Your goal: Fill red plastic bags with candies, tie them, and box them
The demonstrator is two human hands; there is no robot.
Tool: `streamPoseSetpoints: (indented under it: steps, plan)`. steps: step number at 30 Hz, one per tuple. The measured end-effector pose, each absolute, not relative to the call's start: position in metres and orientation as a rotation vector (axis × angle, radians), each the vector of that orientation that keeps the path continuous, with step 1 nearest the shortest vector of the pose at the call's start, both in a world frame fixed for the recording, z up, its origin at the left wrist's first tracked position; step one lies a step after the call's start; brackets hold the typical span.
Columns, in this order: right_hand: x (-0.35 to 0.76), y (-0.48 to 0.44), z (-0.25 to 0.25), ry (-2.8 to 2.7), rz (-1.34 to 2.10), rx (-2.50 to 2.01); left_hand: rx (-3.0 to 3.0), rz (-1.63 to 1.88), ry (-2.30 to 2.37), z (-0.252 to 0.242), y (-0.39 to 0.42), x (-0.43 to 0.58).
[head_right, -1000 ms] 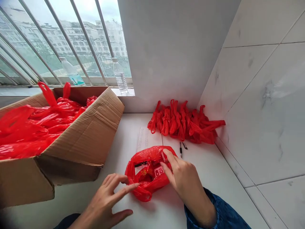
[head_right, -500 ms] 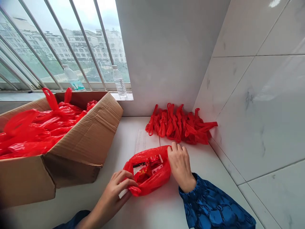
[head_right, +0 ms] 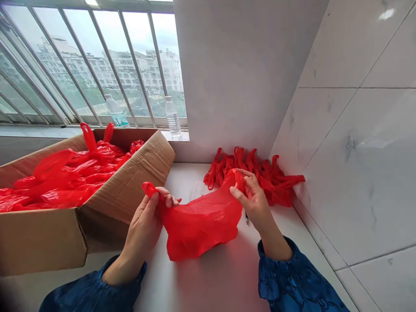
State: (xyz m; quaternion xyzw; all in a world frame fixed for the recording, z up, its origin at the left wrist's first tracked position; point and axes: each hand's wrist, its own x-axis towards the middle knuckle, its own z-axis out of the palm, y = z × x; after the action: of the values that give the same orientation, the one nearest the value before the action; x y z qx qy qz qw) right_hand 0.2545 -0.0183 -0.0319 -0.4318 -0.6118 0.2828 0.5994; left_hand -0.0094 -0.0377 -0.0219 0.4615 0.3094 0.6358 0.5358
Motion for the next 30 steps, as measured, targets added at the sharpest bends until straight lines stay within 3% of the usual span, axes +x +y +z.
streamPoseSetpoints:
  steps: [4,8,15,21,24,26,30]
  plan:
    - [0.228,-0.019,-0.011,-1.196,0.770,-0.795,1.111,1.450,0.645,-0.009,-0.016,0.005]
    - [0.199,-0.019,-0.012,-1.350,0.938,-0.752,1.359,1.186,0.739,-0.013,-0.011,0.009]
    - [0.172,-0.015,-0.027,-1.693,0.802,-0.776,1.797,0.843,0.743,-0.020,-0.006,0.014]
    - [0.177,-0.005,-0.031,-1.216,1.330,-0.646,1.336,0.755,0.659,-0.021,0.006,-0.004]
    - [0.185,-0.006,-0.028,-1.352,1.424,-0.551,1.110,0.824,0.636,-0.024,0.011,-0.010]
    - [0.190,-0.008,-0.026,-1.605,1.287,-0.596,1.021,0.871,0.633,-0.026,0.012,-0.011]
    - [0.191,-0.011,-0.027,-1.872,0.610,-0.832,1.043,0.882,0.648,-0.026,0.009,-0.006]
